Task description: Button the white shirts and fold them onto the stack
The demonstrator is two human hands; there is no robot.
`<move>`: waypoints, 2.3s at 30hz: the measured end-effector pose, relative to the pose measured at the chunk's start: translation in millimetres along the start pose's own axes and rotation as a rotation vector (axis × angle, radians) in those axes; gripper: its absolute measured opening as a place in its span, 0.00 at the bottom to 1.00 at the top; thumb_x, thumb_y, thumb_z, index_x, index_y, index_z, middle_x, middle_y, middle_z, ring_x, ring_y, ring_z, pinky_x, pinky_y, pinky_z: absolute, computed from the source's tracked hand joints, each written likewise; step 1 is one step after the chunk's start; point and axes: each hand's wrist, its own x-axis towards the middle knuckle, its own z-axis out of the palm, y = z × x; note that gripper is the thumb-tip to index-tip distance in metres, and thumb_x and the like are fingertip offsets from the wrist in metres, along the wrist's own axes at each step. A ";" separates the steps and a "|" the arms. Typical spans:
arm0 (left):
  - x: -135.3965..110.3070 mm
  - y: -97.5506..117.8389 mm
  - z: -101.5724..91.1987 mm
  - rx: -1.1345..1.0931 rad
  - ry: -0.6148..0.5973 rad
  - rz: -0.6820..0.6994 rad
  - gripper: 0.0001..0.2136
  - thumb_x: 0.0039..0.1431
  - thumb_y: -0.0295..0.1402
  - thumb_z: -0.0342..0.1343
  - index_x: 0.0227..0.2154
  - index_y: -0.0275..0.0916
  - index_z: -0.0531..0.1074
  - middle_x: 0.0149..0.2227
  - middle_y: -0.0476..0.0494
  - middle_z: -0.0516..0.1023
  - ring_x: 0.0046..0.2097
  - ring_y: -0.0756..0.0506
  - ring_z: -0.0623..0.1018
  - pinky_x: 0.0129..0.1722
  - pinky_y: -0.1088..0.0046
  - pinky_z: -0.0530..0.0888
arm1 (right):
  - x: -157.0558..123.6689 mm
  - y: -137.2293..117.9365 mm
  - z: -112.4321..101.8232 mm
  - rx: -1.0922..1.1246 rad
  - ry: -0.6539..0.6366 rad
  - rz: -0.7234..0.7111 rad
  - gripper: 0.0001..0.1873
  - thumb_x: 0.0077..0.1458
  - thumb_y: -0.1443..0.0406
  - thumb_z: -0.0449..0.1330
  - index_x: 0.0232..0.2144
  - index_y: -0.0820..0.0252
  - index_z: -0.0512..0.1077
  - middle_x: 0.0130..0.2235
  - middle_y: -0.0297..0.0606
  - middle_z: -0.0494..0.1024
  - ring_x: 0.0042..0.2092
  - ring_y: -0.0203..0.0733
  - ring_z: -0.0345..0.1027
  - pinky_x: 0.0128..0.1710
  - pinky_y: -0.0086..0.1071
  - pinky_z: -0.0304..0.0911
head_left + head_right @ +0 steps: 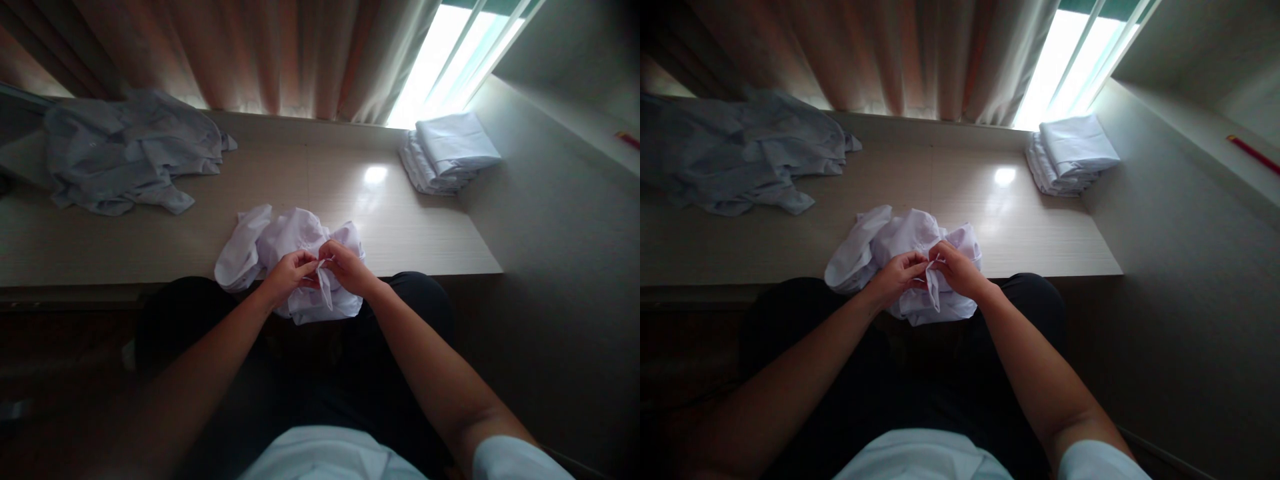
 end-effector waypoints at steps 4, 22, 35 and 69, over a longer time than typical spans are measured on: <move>0.1 -1.8 1.1 -0.027 -0.028 0.030 0.16 0.54 0.42 0.65 0.34 0.36 0.68 0.31 0.51 0.72 0.30 0.51 0.75 0.31 0.72 0.78 | -0.6 3.4 1.8 0.001 0.038 -0.024 0.05 0.59 0.71 0.54 0.35 0.55 0.65 0.37 0.35 0.68 0.39 0.39 0.63 0.40 0.34 0.60; -4.8 -1.3 9.9 0.056 -0.041 0.223 0.14 0.56 0.38 0.64 0.36 0.38 0.64 0.30 0.52 0.72 0.28 0.50 0.77 0.28 0.70 0.80 | -4.5 -2.3 5.1 0.142 0.154 -0.080 0.03 0.60 0.69 0.55 0.36 0.55 0.66 0.37 0.36 0.70 0.39 0.41 0.64 0.41 0.36 0.62; -4.2 -1.7 5.8 0.148 0.005 0.258 0.13 0.56 0.38 0.63 0.35 0.38 0.65 0.28 0.53 0.72 0.27 0.50 0.77 0.27 0.71 0.78 | -2.5 -2.2 8.5 0.261 0.138 -0.034 0.01 0.60 0.66 0.57 0.36 0.56 0.67 0.35 0.34 0.71 0.37 0.39 0.66 0.39 0.34 0.63; -5.8 1.7 2.6 0.289 0.026 0.282 0.14 0.56 0.40 0.63 0.34 0.38 0.64 0.28 0.53 0.71 0.25 0.52 0.74 0.24 0.76 0.74 | -1.5 -0.8 11.4 0.256 0.090 -0.009 0.02 0.62 0.64 0.55 0.37 0.56 0.66 0.35 0.35 0.70 0.38 0.39 0.66 0.40 0.34 0.63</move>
